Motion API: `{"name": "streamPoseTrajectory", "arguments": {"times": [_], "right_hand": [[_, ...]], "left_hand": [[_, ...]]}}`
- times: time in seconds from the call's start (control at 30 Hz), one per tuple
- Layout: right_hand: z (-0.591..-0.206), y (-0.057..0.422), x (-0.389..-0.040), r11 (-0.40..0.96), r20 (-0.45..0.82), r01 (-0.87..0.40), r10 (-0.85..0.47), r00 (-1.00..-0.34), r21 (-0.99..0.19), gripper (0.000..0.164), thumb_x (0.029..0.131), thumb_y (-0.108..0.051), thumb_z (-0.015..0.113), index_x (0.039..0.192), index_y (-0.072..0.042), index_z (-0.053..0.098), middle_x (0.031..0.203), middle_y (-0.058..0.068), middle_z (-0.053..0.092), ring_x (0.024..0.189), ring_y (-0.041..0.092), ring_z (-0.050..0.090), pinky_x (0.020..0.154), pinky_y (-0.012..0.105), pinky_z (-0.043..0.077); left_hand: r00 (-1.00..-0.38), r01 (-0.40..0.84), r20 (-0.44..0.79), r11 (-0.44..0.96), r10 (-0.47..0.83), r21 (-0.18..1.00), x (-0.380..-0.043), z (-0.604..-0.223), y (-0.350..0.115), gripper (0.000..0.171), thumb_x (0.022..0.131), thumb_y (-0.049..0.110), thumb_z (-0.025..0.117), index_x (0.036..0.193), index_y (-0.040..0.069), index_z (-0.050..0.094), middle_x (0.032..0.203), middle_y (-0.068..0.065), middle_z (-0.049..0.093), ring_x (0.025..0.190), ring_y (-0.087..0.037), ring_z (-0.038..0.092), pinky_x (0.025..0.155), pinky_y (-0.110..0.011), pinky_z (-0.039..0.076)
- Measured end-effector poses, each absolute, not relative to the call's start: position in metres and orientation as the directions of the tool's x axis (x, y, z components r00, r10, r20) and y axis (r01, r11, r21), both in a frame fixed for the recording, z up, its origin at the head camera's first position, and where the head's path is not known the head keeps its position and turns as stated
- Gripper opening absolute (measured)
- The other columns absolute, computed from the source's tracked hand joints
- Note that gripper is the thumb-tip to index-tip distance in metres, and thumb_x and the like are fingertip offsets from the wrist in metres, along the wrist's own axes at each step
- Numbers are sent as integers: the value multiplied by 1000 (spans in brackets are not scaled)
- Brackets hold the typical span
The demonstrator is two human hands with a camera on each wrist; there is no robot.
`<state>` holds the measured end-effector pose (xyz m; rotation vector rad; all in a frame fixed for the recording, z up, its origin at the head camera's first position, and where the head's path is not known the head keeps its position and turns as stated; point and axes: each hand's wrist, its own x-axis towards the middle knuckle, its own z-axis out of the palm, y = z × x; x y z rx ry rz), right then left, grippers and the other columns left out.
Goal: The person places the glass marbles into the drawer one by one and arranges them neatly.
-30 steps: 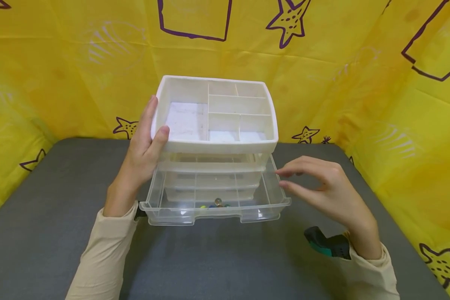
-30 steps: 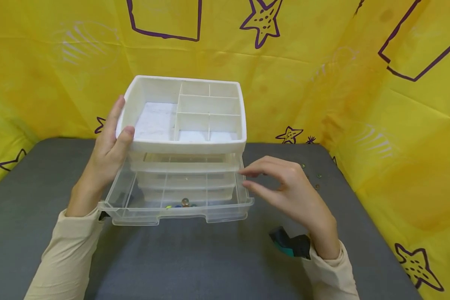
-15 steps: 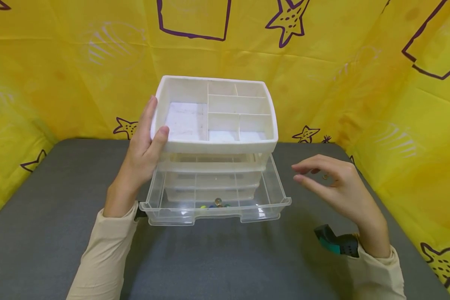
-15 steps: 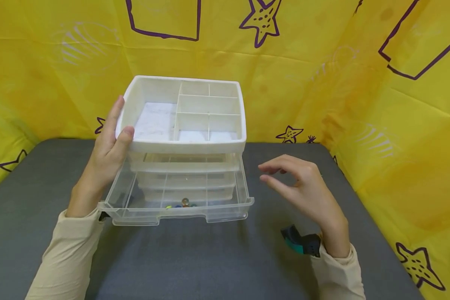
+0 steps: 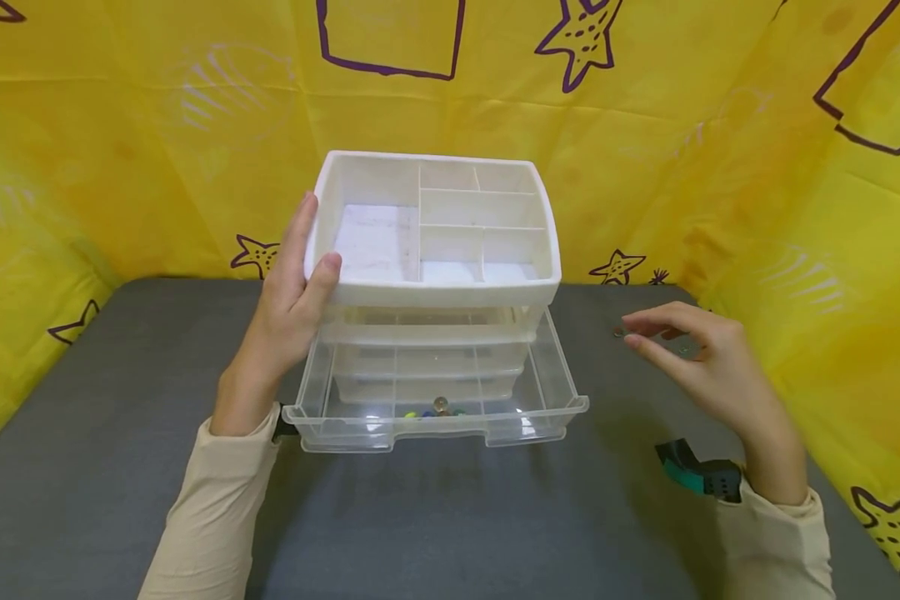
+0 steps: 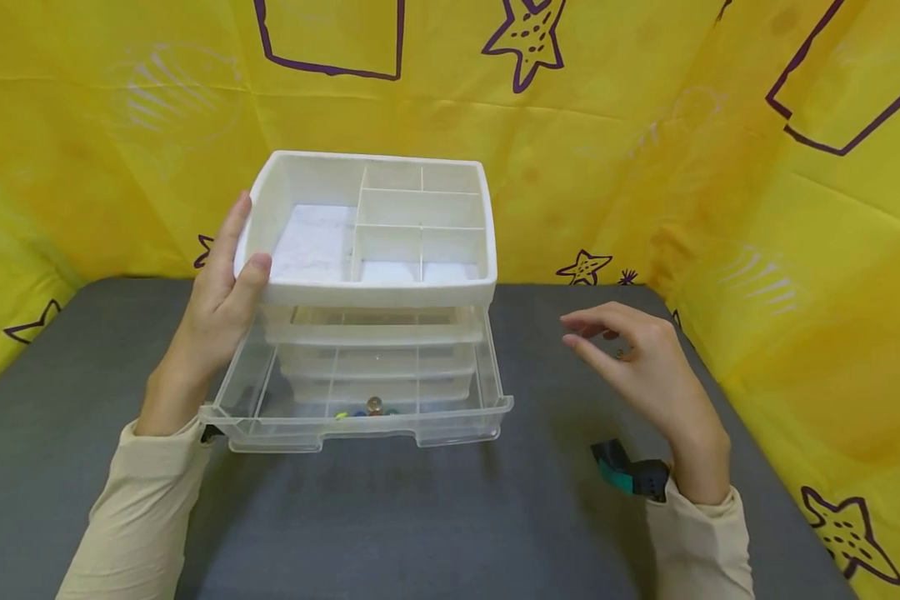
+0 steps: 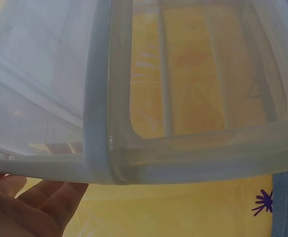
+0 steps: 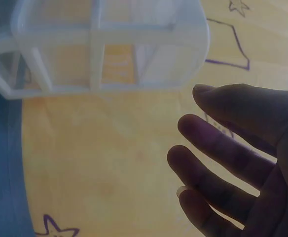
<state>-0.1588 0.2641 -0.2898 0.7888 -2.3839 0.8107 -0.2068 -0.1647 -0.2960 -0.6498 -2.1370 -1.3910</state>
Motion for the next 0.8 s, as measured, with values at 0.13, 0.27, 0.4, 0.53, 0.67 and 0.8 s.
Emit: {"name": "streamPoseTrajectory", "arguments": {"times": [0.13,0.27,0.4,0.53,0.67,0.8], "right_hand": [[-292,274,-161,696,582,-597,-311,-751,-399,31,76,8,78,102,-9,76,96,-22,67,84,-9,59,74,6,45],[-297,280,-165,742,538,-523,-261,-802,-419,23,82,0,77,103,-11,76,97,-31,63,82,-12,57,65,9,45],[-302,286,-171,767,487,-466,-232,-842,-440,20,86,-7,76,105,-12,76,97,-18,70,80,-12,56,62,10,46],[-307,293,-175,783,435,-426,-223,-872,-453,21,88,-9,74,109,-11,74,99,6,74,80,-14,54,64,10,46],[-316,301,-181,795,401,-402,-220,-889,-455,22,89,-9,73,111,-8,73,100,13,74,81,-17,52,67,9,46],[-327,307,-187,805,386,-380,-207,-899,-455,24,90,-10,72,113,-6,71,104,14,72,83,-21,49,74,6,43]], "left_hand": [[-761,630,639,362,113,687,-206,-296,-164,63,103,16,45,159,8,19,166,-8,18,150,-21,21,123,-40,15],[-764,624,636,366,104,690,-205,-298,-166,62,103,15,45,159,9,19,166,-6,19,150,-21,21,123,-38,15],[-765,623,636,366,100,691,-205,-299,-167,62,103,17,46,159,9,20,166,-5,19,150,-20,21,123,-38,16],[-764,624,637,364,101,691,-205,-299,-166,62,103,19,46,159,9,20,166,-4,19,150,-19,21,123,-36,15],[-764,625,636,364,104,691,-205,-298,-166,62,104,19,46,159,9,20,166,-4,19,150,-19,21,123,-36,15],[-763,628,637,358,109,691,-206,-297,-165,62,103,19,46,159,10,20,166,-3,20,150,-18,21,123,-37,15]]}}
